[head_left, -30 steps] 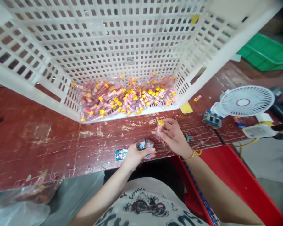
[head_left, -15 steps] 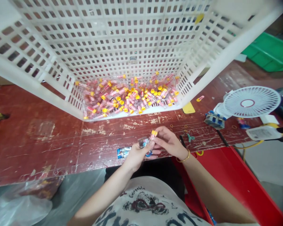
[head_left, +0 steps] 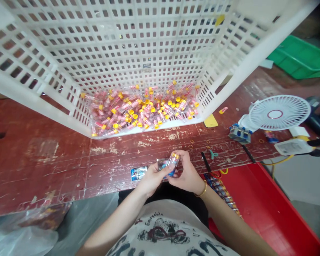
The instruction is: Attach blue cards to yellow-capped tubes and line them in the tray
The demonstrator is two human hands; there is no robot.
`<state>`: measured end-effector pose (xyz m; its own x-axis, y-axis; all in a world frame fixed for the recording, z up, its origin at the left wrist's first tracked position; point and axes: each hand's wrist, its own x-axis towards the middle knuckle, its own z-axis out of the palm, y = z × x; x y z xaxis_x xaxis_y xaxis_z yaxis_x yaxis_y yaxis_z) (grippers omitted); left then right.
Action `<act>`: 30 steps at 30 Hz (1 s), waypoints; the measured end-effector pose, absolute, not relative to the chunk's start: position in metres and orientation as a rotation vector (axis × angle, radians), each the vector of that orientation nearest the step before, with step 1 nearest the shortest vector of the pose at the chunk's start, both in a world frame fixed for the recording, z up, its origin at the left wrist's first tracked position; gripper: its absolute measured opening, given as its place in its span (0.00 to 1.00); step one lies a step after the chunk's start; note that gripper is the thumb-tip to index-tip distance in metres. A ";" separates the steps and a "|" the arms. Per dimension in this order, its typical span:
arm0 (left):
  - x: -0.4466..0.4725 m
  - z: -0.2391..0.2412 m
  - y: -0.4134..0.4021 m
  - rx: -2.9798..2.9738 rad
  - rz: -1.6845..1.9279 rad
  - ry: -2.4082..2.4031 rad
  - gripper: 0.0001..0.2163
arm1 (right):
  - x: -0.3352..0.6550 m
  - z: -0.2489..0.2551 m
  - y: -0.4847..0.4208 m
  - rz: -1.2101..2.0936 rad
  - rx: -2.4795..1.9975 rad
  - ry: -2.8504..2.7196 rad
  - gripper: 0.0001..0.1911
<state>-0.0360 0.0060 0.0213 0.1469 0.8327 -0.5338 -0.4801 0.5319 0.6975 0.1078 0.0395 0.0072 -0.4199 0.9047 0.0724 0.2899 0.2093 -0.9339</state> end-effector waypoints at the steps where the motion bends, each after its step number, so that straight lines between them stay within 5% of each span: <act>1: -0.036 0.020 0.005 0.408 0.995 1.052 0.15 | 0.107 0.007 0.038 1.250 -1.097 -1.816 0.33; 15: -0.030 0.014 0.002 0.427 1.049 1.079 0.17 | 0.107 0.010 0.032 1.315 -1.036 -1.723 0.34; 20: -0.025 0.015 0.002 0.515 0.928 1.099 0.19 | 0.127 0.016 0.042 1.541 -0.976 -1.524 0.14; 27: -0.007 0.014 -0.002 0.538 0.662 0.989 0.21 | 0.331 -0.047 -0.029 0.713 -1.973 -0.929 0.17; 30: -0.003 0.007 -0.002 0.613 0.608 1.059 0.20 | 0.404 -0.069 -0.103 0.632 -2.221 -0.815 0.17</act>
